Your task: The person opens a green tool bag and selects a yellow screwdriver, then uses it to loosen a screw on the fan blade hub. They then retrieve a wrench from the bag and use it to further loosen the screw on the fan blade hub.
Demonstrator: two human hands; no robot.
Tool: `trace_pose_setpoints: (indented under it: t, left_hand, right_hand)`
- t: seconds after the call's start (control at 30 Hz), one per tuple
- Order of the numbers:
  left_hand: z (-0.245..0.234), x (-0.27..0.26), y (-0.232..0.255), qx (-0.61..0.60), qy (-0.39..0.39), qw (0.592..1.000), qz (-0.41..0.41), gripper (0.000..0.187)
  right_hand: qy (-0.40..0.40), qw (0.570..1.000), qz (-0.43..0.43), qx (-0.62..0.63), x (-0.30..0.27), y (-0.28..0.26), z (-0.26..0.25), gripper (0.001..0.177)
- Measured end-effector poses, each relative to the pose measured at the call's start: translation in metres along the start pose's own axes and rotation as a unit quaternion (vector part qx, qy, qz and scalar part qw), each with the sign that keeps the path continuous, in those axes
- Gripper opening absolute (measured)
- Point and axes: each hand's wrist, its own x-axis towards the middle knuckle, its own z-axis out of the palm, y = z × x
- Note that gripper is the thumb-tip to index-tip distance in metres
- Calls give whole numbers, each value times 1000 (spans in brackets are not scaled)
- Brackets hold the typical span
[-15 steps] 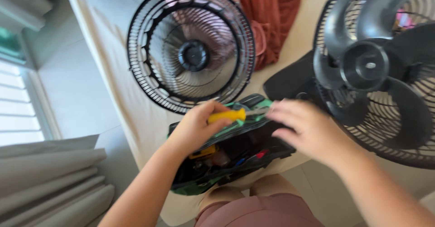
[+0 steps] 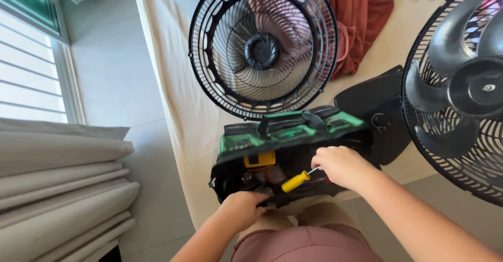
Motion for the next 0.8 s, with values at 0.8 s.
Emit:
trace_pose_setpoints:
  t: [0.8]
  left_hand:
    - [25,-31,17,46,11,994,102,65]
  right_hand:
    - [-150,893,-91,415,35,-22,120,35]
